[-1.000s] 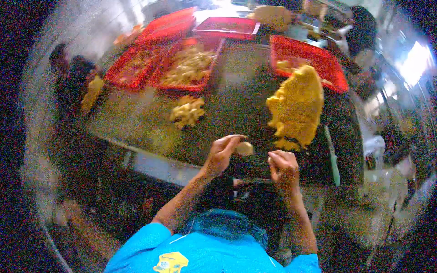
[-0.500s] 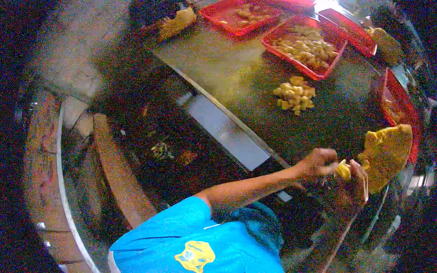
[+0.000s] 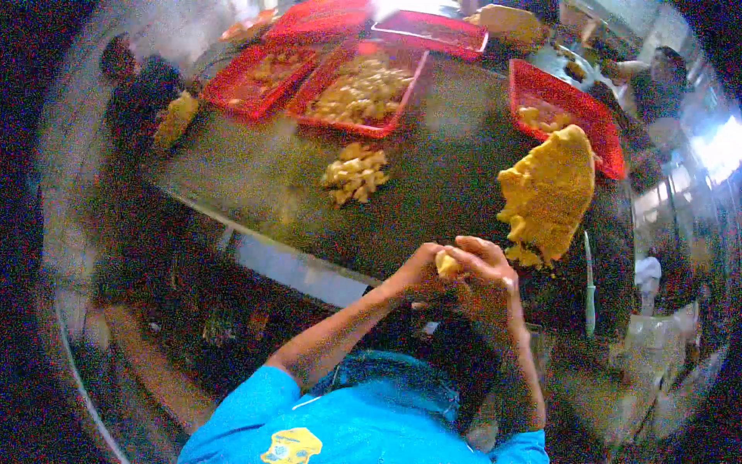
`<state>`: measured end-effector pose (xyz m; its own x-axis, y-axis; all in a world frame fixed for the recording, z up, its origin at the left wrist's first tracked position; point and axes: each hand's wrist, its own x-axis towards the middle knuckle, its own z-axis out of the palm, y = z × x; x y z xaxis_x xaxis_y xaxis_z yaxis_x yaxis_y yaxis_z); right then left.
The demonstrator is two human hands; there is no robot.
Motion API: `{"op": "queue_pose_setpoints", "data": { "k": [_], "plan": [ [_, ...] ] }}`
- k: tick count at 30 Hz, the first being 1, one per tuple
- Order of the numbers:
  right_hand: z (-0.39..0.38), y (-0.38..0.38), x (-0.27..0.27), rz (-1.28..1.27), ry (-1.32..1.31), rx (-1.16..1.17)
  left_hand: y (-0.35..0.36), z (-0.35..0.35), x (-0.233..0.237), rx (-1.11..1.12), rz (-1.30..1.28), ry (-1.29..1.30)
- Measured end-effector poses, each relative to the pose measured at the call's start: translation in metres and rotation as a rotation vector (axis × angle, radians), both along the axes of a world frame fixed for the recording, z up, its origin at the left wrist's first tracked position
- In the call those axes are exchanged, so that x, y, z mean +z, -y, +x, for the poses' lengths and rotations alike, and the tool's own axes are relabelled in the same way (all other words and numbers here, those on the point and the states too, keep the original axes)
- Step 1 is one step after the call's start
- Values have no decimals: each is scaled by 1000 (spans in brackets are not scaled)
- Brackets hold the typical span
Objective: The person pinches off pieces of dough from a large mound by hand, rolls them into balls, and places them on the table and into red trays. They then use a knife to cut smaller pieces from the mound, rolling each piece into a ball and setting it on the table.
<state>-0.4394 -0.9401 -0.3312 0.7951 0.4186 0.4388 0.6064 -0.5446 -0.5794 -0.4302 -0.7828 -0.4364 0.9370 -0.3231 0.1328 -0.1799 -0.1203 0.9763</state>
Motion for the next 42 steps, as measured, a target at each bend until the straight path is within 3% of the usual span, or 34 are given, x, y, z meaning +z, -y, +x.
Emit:
{"op": "queue_pose_setpoints", "data": {
  "k": [4, 7, 9, 11, 13, 17, 19, 20, 21, 22, 24, 27, 29, 32, 36, 38, 40, 41, 42],
  "plan": [
    [-5, -1, -33, 4, 21, -23, 1, 3, -30, 30, -41, -3],
    [4, 6, -25, 61, -23, 105, 2, 2, -9, 25, -204, 80],
    [10, 17, -23, 173, -76, 243, 0, -1, 5, -18, -125, 38],
    [2, 11, -24, 101, -24, 82, 2, -3, -9, -29, -40, -12],
    [-10, 3, -43, 68, 21, -29, 3, 4, -54, 87, -169, -58],
    [1, 14, -43, 113, 39, 38, 1, 3, -18, 15, -40, 80],
    [10, 27, -29, 140, -109, 275, -1, 6, -10, -21, -41, 81],
    [8, 26, -29, 140, -95, 268, -2, 3, -10, -44, -44, 53],
    [1, 20, -32, 149, -61, 177, 5, -2, -10, 5, -327, -258],
    [-4, 16, -35, 158, -24, 84, 4, -5, -17, -8, -323, -243],
    [-10, 9, -52, 73, 17, 42, -4, -7, -27, 100, -132, 199],
    [0, 16, -56, 80, 26, 46, -10, 6, -19, -31, -57, 123],
    [11, 26, -39, 84, -130, 235, -3, 0, 5, -76, -107, 27],
    [6, 20, -47, 271, -56, 233, -20, 6, -38, -55, -53, 30],
    [-11, 8, -59, 118, 60, 75, -18, 11, -46, -43, 85, 33],
    [-1, 15, -60, 94, 56, 85, -7, 0, 2, -62, 62, 169],
    [10, 27, -49, 193, -80, 263, -1, -3, 9, -55, -7, 78],
    [15, 21, -61, 408, -200, 362, 0, -3, 10, -52, -44, 40],
    [10, 18, -66, 408, -197, 356, -2, -4, 9, -49, -79, 0]
  ]
}}
